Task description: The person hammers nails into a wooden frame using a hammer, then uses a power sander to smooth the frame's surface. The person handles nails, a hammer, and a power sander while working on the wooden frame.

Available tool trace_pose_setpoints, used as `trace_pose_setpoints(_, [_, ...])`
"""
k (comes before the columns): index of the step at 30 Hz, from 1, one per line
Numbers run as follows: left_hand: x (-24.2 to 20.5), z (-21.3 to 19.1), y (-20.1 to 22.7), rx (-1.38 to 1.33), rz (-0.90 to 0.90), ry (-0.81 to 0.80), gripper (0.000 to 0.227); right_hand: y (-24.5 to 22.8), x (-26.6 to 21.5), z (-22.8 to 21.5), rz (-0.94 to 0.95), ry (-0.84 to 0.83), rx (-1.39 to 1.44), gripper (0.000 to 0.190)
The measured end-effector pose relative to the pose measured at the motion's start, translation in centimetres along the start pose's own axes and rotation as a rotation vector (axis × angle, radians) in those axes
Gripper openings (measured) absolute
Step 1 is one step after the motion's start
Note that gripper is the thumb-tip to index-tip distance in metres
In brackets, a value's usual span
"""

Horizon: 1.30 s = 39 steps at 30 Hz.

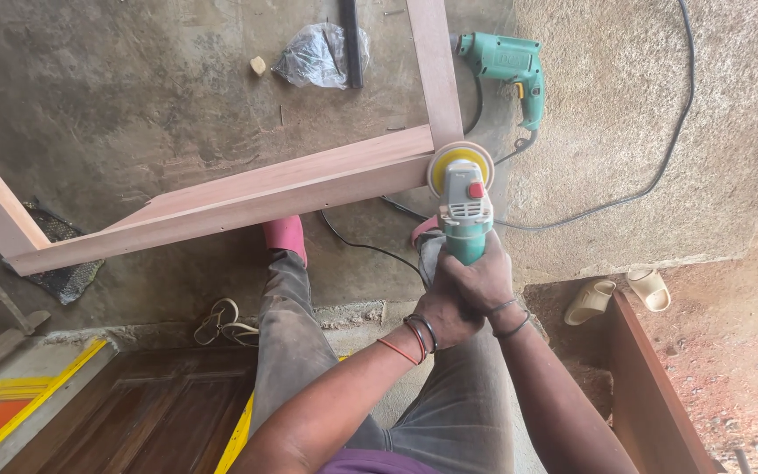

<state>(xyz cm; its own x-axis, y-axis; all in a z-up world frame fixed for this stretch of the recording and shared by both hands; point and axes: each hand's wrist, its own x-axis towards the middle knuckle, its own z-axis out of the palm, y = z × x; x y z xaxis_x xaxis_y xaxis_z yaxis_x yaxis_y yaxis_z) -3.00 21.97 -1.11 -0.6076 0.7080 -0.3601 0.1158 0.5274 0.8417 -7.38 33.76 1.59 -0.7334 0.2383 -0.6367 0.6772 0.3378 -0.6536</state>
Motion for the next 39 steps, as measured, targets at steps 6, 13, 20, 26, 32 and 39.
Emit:
trace_pose_setpoints(6, [1.6,0.2,1.0,-0.174,-0.117,-0.093,0.037,1.4,0.2,-1.5,-0.002,0.054,0.005,0.053])
trace_pose_setpoints(13, [1.2,-1.5,1.9,-0.323,-0.044,0.137,0.074,0.8,-0.4,-1.1,0.073,0.102,0.037,0.054])
trace_pose_setpoints(20, [-5.3,-0.4,-3.0,-0.005,0.012,0.211,0.054,-1.9,-1.4,4.9,-0.160,-0.048,0.044,0.062])
trace_pose_setpoints(26, [-10.2,-1.5,-5.7,-0.153,-0.154,0.252,0.044,-4.2,-2.1,10.0,-0.019,-0.234,-0.104,0.056])
trace_pose_setpoints(32, [-10.5,-2.3,-5.9,-0.290,-0.264,0.263,0.048,-4.3,-1.8,11.2,-0.004,-0.273,-0.110,0.055])
trace_pose_setpoints(39, [-8.2,-0.9,-5.2,-0.316,-0.249,0.193,0.049,-2.9,-1.3,8.8,-0.059,-0.176,-0.097,0.055])
